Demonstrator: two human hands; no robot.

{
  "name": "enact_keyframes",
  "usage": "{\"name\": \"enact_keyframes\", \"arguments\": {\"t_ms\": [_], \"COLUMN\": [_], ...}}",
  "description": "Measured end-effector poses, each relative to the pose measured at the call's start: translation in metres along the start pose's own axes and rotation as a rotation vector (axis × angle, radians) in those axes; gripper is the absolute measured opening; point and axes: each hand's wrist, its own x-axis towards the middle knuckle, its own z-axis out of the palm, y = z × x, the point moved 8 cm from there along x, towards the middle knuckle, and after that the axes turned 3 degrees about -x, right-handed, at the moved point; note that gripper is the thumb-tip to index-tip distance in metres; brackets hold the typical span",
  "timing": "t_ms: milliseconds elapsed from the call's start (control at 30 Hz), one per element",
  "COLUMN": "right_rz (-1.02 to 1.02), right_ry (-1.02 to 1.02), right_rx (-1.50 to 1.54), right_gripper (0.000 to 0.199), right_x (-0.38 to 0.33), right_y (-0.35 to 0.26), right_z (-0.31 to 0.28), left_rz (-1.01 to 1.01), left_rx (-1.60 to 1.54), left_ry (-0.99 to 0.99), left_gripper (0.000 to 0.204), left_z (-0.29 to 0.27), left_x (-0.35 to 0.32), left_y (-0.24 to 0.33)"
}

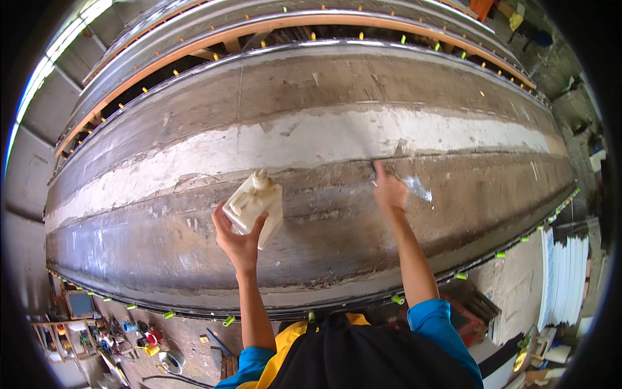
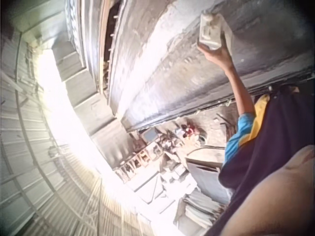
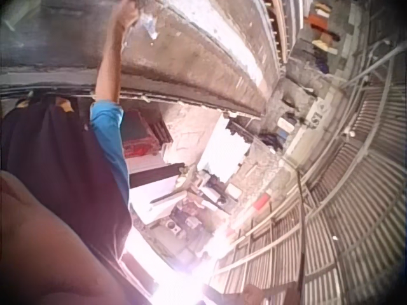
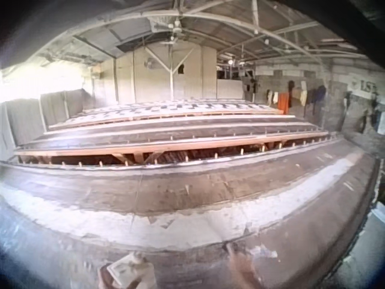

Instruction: The person pours a white liquid from a plastic bottle onto a large curved wooden surface and spreads it with a rectangular block. The person repeatedly pours the liquid and uses the block to smooth it across the wood grain.

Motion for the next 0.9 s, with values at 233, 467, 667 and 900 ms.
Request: {"name": "enact_keyframes", "arguments": {"t_ms": [233, 467, 667, 900], "right_rz": [0.341, 0.111, 0.409, 0.429], "right_ry": [-0.186, -0.284, -0.021, -0.323], "right_rx": [0.094, -0.019, 0.006, 0.065], "right_gripper": [0.035, 0.030, 0.046, 0.057], "right_x": [0.007, -0.008, -0.009, 0.002], "right_y": [0.032, -0.037, 0.049, -0.020], "right_z": [-0.018, 0.018, -0.016, 0.013], "left_rz": [-0.018, -0.015, -0.001, -0.007], "left_rx": [-0.082, -0.111, -0.202, -0.160], "left_ry": [-0.116, -0.172, -0.170, -0.184], "left_gripper": [0.068, 0.067, 0.067, 0.066], "left_z": [-0.012, -0.002, -0.003, -0.007], "left_x": [0.028, 0.043, 0.051, 0.047], "left_y": [-0.011, -0.032, -0.024, -0.032]}}
